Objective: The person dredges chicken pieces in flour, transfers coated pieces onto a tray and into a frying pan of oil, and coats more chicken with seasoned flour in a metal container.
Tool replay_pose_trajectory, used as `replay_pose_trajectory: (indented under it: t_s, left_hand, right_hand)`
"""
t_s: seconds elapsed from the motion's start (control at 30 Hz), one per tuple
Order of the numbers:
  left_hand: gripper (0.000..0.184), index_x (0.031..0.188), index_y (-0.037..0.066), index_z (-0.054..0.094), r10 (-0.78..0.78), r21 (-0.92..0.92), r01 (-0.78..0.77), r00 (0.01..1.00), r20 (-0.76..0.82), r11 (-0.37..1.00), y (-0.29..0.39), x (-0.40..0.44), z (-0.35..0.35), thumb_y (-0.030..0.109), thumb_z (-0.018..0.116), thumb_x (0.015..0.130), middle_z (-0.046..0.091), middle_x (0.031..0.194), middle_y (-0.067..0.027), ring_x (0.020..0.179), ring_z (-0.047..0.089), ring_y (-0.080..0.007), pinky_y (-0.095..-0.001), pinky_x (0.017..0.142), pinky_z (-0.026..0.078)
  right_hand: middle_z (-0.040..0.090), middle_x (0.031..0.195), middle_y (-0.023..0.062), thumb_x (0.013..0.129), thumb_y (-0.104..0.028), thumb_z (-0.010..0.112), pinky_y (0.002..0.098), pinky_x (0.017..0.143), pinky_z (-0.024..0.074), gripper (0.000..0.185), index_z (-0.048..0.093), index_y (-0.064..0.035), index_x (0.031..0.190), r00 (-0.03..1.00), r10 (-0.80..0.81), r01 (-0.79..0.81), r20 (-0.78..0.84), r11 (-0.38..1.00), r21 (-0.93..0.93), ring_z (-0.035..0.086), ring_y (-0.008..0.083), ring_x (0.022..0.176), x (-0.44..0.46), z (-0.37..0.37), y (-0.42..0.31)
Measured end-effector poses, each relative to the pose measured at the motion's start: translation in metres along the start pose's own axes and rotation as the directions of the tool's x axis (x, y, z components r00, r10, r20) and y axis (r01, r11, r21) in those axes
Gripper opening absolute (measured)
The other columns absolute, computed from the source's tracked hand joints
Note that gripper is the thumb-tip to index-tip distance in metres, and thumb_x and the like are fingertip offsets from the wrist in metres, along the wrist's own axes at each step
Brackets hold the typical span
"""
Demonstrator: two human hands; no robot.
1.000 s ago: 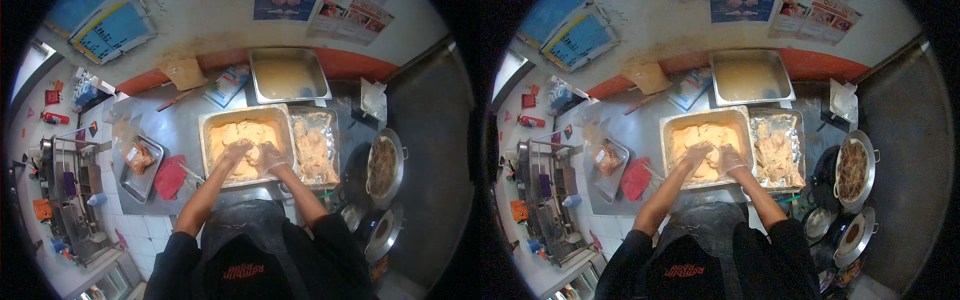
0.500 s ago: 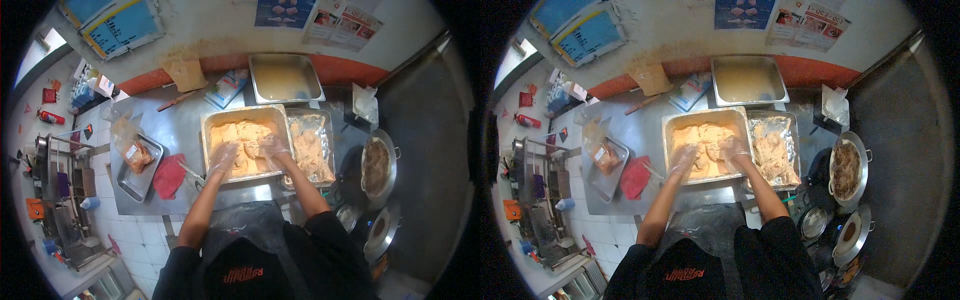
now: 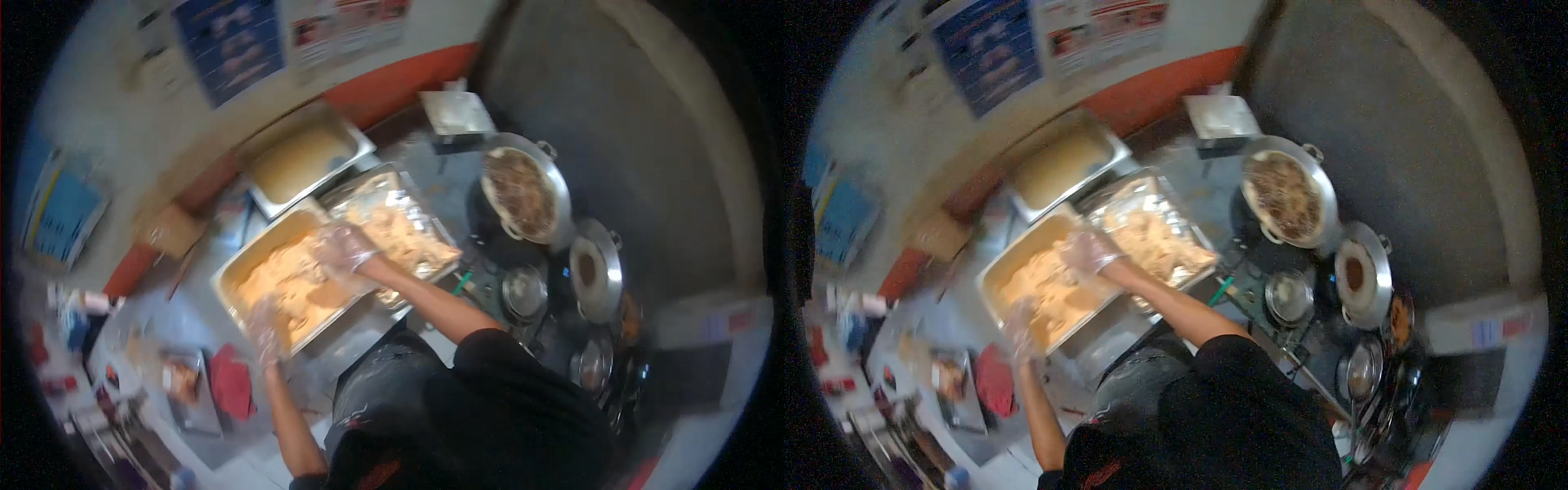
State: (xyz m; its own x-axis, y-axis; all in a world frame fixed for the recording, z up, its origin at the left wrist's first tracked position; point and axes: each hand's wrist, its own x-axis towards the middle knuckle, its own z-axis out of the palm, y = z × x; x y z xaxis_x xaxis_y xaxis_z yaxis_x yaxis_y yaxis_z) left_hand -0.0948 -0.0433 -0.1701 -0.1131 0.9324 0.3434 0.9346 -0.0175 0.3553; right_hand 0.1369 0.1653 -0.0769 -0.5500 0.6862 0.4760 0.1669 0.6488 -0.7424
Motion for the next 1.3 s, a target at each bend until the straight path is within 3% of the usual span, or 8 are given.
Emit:
replay_pose_trajectory:
  t_s: [0.17,0.23,0.33,0.47,0.6,0.8,0.9,1.3]
  left_hand:
    - [0.036,0.116,0.001,0.064,0.115,0.249,-0.108,0.993,-0.015,0.962,0.025,0.027,-0.039,0.024,0.062,0.088,0.067,0.107,-0.0171,0.098,0.065,-0.0310,-0.0401,0.084,0.051]
    - [0.028,0.103,-0.003,0.066,-0.506,-0.434,0.548,0.834,0.218,0.715,0.061,0.048,-0.061,0.021,0.055,0.093,0.067,0.089,-0.0153,0.085,0.064,-0.0254,-0.0376,0.078,0.048]
    - [0.030,0.093,-0.005,0.065,-0.322,-0.311,0.329,0.944,0.074,0.892,0.038,0.044,-0.041,0.021,0.051,0.096,0.063,0.080,-0.0130,0.077,0.059,-0.0200,-0.0360,0.073,0.046]
    - [0.027,0.093,-0.004,0.065,-0.609,-0.527,0.589,0.777,0.160,0.613,0.070,0.065,-0.046,0.021,0.055,0.095,0.062,0.081,-0.0090,0.076,0.056,-0.0181,-0.0362,0.071,0.046]
    - [0.026,0.098,-0.004,0.064,-0.689,-0.570,0.633,0.708,0.152,0.524,0.073,0.063,-0.028,0.020,0.057,0.094,0.063,0.086,-0.0071,0.079,0.057,-0.0181,-0.0357,0.073,0.046]
    - [0.026,0.104,-0.004,0.064,-0.637,-0.624,0.548,0.764,0.103,0.557,0.101,0.061,-0.045,0.019,0.058,0.095,0.062,0.091,-0.0057,0.084,0.056,-0.0162,-0.0314,0.078,0.046]
    - [0.021,0.103,-0.002,0.064,-0.679,-0.684,0.542,0.728,0.093,0.488,0.100,0.053,-0.052,0.016,0.059,0.093,0.062,0.089,-0.0057,0.082,0.056,-0.0150,-0.0304,0.075,0.045]
    - [0.018,0.095,0.000,0.064,-0.662,-0.569,0.650,0.713,0.229,0.504,0.056,0.038,-0.036,0.017,0.063,0.089,0.057,0.083,-0.0019,0.076,0.050,-0.0140,-0.0307,0.068,0.042]
  right_hand:
    - [0.065,0.069,0.0168,0.088,-0.031,0.056,0.0475,0.065,0.0509,0.029,0.068,-0.0064,0.078,0.982,0.168,-0.186,-0.082,0.920,-0.346,0.063,0.0338,0.068,0.005,-0.144,-0.041]
    - [0.067,0.078,0.0148,0.091,-0.041,0.056,0.0456,0.075,0.0516,0.035,0.069,-0.0083,0.085,0.977,0.213,-0.193,-0.032,0.801,-0.567,0.064,0.0343,0.077,-0.004,-0.211,-0.017]
    - [0.070,0.087,0.0113,0.095,-0.043,0.051,0.0448,0.082,0.0521,0.039,0.070,-0.0092,0.088,0.916,0.398,-0.273,-0.049,0.529,-0.803,0.066,0.0323,0.085,-0.018,-0.316,-0.020]
    - [0.068,0.083,0.0212,0.089,-0.050,0.059,0.0487,0.071,0.0485,0.052,0.069,0.0007,0.082,0.841,0.479,-0.534,-0.251,0.661,-0.528,0.064,0.0344,0.075,-0.097,-0.427,0.050]
    - [0.069,0.098,0.0206,0.086,-0.042,0.066,0.0465,0.080,0.0497,0.043,0.070,-0.0002,0.097,0.516,0.730,-0.832,-0.448,0.302,-0.466,0.066,0.0338,0.089,-0.157,-0.472,0.122]
    - [0.069,0.095,0.0237,0.088,-0.046,0.058,0.0491,0.078,0.0503,0.049,0.072,0.0000,0.093,0.589,0.658,-0.725,-0.470,0.172,-0.667,0.066,0.0411,0.087,-0.243,-0.494,0.251]
    - [0.067,0.116,0.0206,0.091,-0.044,0.055,0.0473,0.094,0.0498,0.047,0.069,-0.0045,0.112,0.289,0.744,-0.834,-0.603,-0.113,-0.540,0.064,0.0372,0.109,-0.210,-0.495,0.190]
    - [0.066,0.079,0.0275,0.092,-0.055,0.043,0.0489,0.068,0.0491,0.064,0.069,0.0026,0.081,0.716,0.614,-0.698,-0.332,0.619,-0.361,0.065,0.0360,0.071,0.011,-0.329,0.008]
